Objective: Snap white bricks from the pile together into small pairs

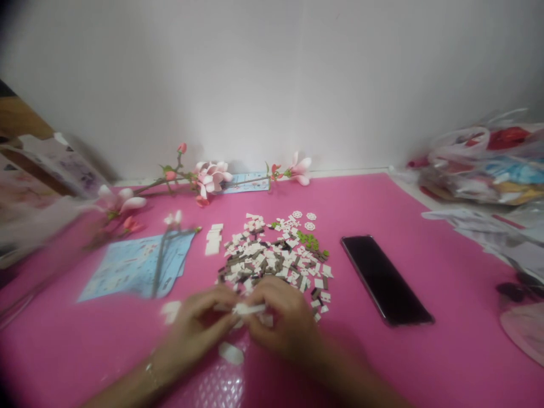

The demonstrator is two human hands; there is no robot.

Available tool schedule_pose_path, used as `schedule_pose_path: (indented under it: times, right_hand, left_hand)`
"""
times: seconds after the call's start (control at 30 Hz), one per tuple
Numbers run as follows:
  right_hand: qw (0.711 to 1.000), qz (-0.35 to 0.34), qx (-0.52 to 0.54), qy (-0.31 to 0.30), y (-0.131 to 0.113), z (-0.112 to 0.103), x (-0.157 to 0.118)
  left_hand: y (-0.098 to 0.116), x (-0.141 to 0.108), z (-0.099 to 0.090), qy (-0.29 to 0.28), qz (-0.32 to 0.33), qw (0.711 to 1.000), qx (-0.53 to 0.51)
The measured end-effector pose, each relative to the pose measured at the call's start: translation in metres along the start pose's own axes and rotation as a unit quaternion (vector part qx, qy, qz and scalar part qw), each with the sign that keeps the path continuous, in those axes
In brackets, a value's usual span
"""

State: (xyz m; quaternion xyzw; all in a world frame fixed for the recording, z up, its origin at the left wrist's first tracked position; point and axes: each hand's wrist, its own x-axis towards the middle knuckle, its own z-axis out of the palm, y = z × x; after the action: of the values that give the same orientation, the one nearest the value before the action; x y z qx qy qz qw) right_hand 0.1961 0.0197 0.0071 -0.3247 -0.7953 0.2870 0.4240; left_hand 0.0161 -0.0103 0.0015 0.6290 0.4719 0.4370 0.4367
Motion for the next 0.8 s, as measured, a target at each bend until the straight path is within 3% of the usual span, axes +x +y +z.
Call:
schedule_pose_path:
  times: [0.13, 0.47, 0.8]
  right_hand:
    - [1.000, -0.001, -0.007, 0.004, 0.0015, -0.0008, -0.0001]
    - [1.000, -0.005, 0.011, 0.000, 0.0019, -0.0009, 0.0006]
    - [0.998, 0.036, 0.050, -0.015, 0.0012, -0.0053, -0.0007]
  left_hand:
    - [0.0026, 0.0018, -0.0008, -0.004, 0.037, 0.999, 0.034]
    - [0.0018, 0.0007, -0.0010, -0.012, 0.045, 0.999, -0.007]
    - [-0.0011, -0.0013, -0.0001, 0.025, -0.014, 0.998, -0.064]
